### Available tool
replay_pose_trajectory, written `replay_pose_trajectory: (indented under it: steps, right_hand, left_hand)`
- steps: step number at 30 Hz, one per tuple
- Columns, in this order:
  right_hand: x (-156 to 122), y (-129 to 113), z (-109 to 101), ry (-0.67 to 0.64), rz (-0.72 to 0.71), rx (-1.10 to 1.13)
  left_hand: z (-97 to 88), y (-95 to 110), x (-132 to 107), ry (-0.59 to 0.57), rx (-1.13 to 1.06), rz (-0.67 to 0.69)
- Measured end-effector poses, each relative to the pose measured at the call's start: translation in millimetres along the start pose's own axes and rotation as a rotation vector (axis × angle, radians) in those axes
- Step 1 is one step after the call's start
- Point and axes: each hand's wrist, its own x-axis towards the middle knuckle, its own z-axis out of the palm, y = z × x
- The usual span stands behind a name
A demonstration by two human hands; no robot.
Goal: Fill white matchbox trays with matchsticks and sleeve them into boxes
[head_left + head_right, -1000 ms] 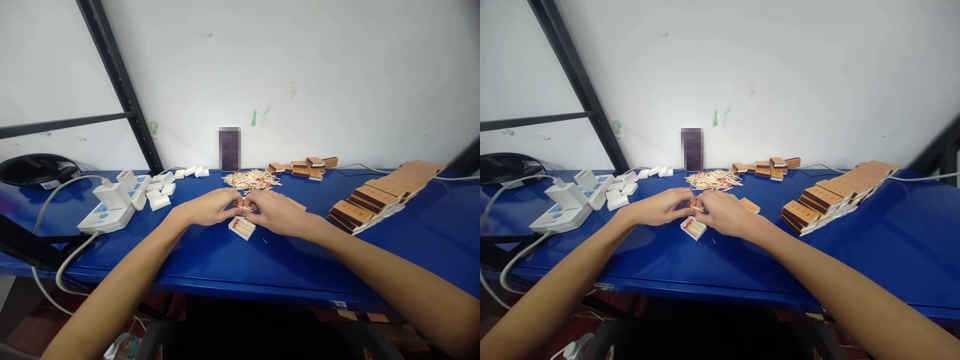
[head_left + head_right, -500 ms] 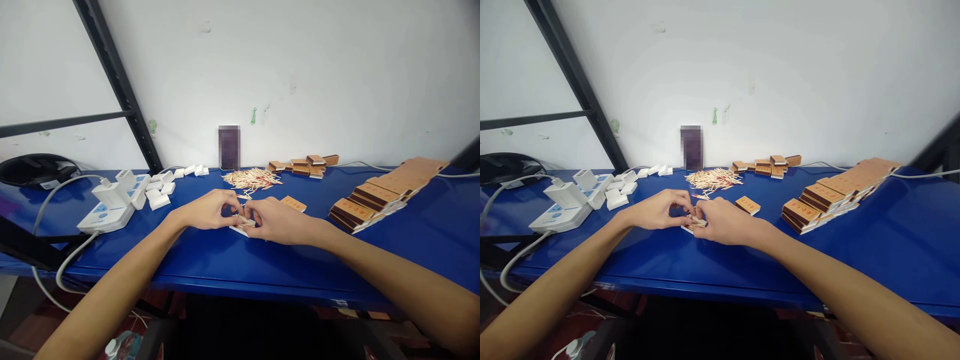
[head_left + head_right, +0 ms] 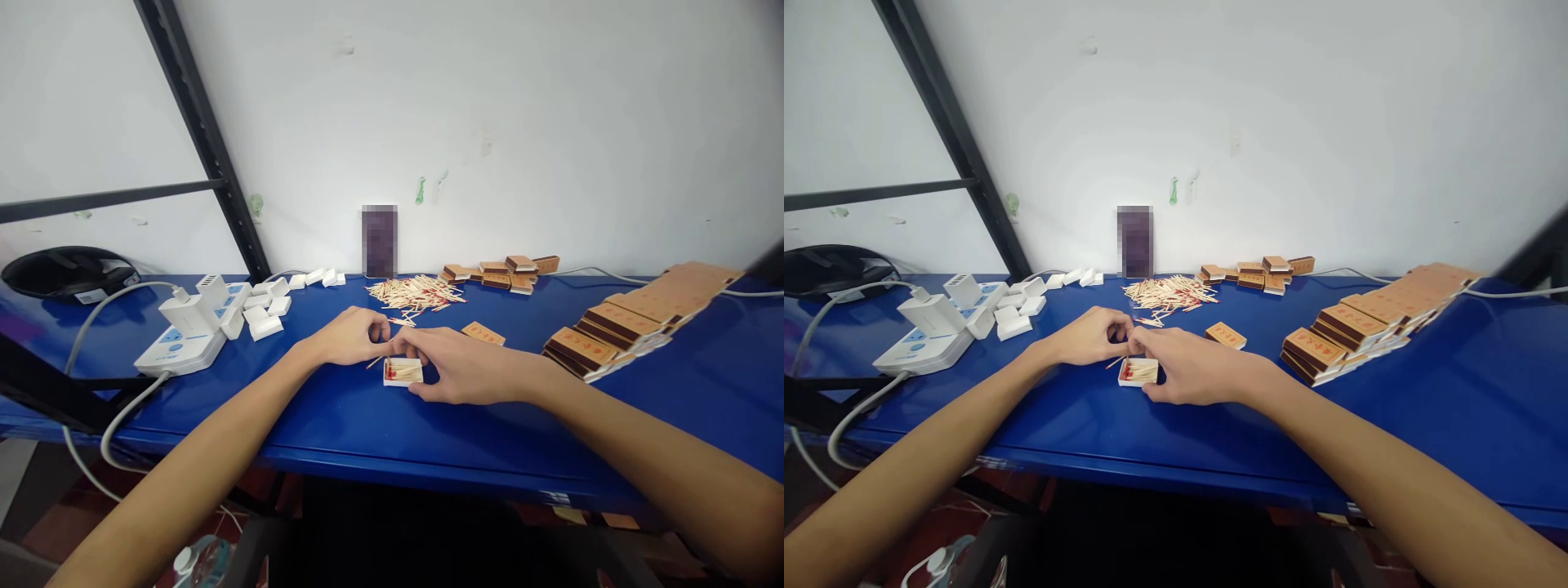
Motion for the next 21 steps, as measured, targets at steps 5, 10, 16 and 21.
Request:
replay_pose_trajectory:
  steps: [5, 10, 16, 21]
  right_hand:
    - [-5.4, 5.2, -11.4, -0.046, 0.055, -0.048]
    - [-1.5, 16.0, -8.2, 0.030, 0.027, -0.046]
    - [17.8, 26.4, 0.9, 0.135, 0.026, -0.041]
    - [42.7, 33.4, -1.9, -0.028, 0.039, -0.030]
  left_hand:
    - [-0.8, -7.0, 1.1, -0.012, -0.003, 0.004]
    - [-1.6, -9.8, 1.0, -0.023, -0.023, 0.022]
    - [-10.8, -9.4, -2.2, -0.089, 0.074, 0.049]
    - [-25.4, -11.1, -2.2, -0.178, 0.154, -0.014]
